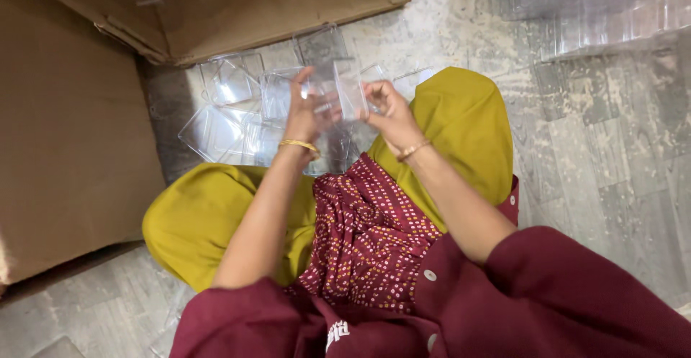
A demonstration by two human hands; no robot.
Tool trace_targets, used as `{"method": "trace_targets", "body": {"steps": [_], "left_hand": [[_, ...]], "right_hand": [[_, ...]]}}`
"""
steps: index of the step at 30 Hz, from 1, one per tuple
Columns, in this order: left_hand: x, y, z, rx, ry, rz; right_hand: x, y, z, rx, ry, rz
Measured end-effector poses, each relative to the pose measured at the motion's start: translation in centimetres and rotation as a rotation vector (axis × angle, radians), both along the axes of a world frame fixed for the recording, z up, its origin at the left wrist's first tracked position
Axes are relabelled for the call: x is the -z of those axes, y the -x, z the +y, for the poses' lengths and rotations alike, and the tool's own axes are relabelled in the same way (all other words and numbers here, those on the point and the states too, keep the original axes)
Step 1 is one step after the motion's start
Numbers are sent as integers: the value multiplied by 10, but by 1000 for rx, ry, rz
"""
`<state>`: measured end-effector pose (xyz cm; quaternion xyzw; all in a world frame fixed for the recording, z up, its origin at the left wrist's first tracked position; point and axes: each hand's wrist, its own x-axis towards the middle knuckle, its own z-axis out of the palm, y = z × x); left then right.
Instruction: The person sits on the floor and folds flat clear plastic box pieces into open boxes, snapping the sides together by hand, then places the finished boxes into a cardboard box beside them, repeating the cycle.
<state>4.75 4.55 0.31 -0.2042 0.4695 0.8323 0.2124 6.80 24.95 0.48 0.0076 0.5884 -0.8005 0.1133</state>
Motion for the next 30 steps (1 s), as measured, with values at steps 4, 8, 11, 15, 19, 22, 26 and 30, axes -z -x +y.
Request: {"method": "trace_targets", "body": {"steps": [4, 8, 11, 15, 19, 22, 26, 30], "left_hand": [[0, -8, 10, 182, 7, 44], [2, -7, 11, 288, 176, 62], [7, -1, 12, 301, 199, 148], [7, 5, 9, 164, -85, 12], [-7, 2, 4, 274, -123, 19], [-18, -1, 10, 356, -111, 23], [-25, -4, 16, 374, -83, -7], [-24, -6, 17, 380, -30, 5]], "right_hand": [[11, -13, 8, -249, 75, -73], [11, -13, 9, -224, -150, -42], [-8, -11, 9, -204, -439, 173], [-58, -7, 25, -162, -744, 298], [-98, -9, 31, -200, -755, 395], [-113, -12, 25, -257, -644, 477], [-117, -13, 13, -289, -738, 471], [-114, -13, 11, -309, -826, 510]]}}
